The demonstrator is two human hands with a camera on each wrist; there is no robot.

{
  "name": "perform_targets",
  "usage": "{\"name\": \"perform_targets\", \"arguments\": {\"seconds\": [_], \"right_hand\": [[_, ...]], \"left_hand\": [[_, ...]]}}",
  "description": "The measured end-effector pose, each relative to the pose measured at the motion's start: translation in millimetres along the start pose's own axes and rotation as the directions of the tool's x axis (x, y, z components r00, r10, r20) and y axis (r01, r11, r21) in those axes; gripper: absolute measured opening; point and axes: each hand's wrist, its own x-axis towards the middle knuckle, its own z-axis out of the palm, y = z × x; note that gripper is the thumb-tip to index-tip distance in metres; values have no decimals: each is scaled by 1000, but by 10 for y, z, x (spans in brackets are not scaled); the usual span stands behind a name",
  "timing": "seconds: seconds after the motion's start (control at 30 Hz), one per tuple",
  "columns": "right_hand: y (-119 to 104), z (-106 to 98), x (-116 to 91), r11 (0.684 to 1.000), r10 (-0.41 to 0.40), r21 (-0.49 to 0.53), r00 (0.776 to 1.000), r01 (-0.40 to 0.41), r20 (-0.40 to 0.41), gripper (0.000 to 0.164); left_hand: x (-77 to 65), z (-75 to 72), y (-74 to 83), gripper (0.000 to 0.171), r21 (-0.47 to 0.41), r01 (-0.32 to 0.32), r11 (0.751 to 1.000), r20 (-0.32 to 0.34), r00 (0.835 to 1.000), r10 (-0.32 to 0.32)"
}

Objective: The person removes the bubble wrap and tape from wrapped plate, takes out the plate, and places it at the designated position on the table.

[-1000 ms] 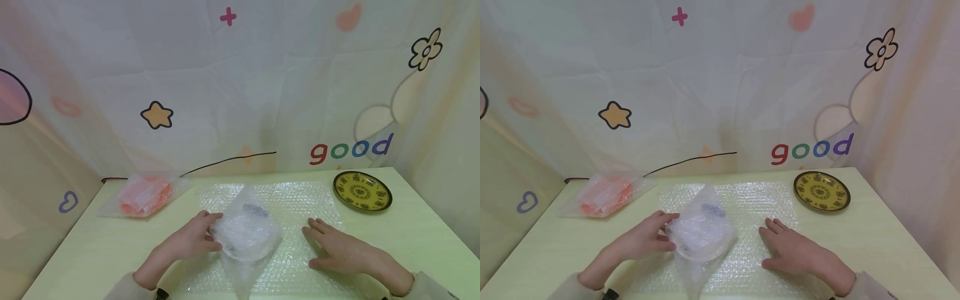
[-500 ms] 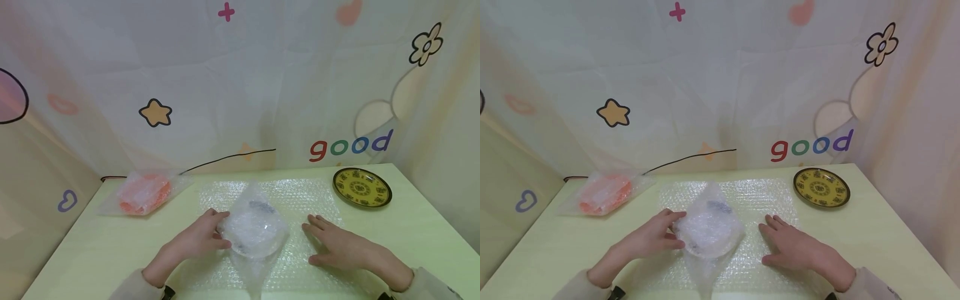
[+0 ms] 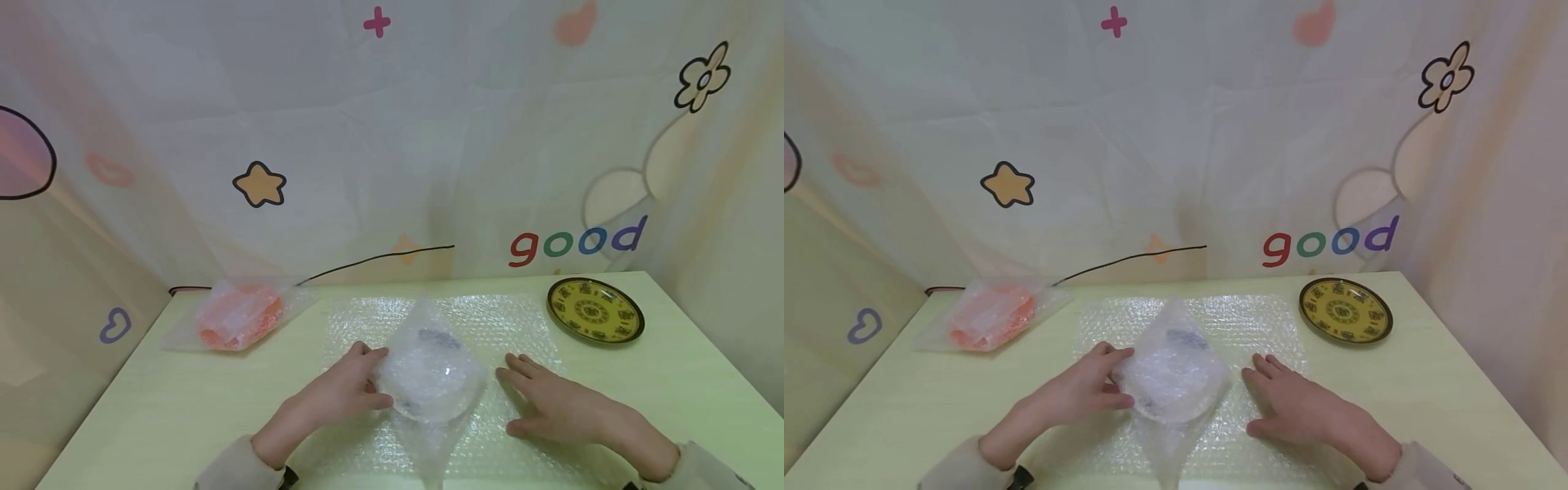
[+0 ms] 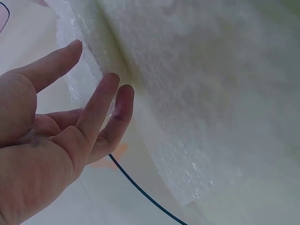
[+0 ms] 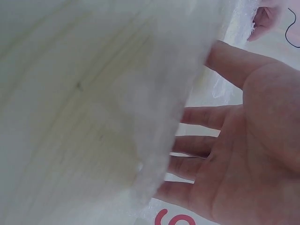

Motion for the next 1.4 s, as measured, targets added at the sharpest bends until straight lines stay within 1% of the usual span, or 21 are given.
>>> {"name": "perform_targets", "arguments": {"seconds": [0.13,0.4,0.77,0.97,1.07,1.17,1.27,1.4], "right_hand": [[0,9,-10,1000,9,-3,1000,-9,-2,85],[7,10,-14,1000,14,-21,1000,-14,-10,85],[-6,32,-12,999,-21,-28,997,19,-75,75],[-18,18,-2,997,-41,-65,994,34,-106,73],[-23,5,2,996,-42,-79,991,32,-129,74],[-31,-20,2,996,-43,-84,985,29,-167,73],[-46,-52,5,995,-53,-96,975,32,-215,65],[-71,-83,12,993,-77,-111,962,49,-261,45]], "left_hand": [[22,29,31,80,-1,-2,1000,6,1000,2],[62,76,65,81,22,-7,1000,-5,1000,7],[73,123,61,81,37,6,999,-23,1000,-5],[78,131,91,81,61,-2,998,-43,999,5],[89,128,111,81,94,1,996,-44,999,3],[95,118,135,81,157,-2,988,-45,999,9],[93,100,166,80,214,-11,977,-47,999,21],[87,62,225,75,248,-52,967,-56,996,67]]}}
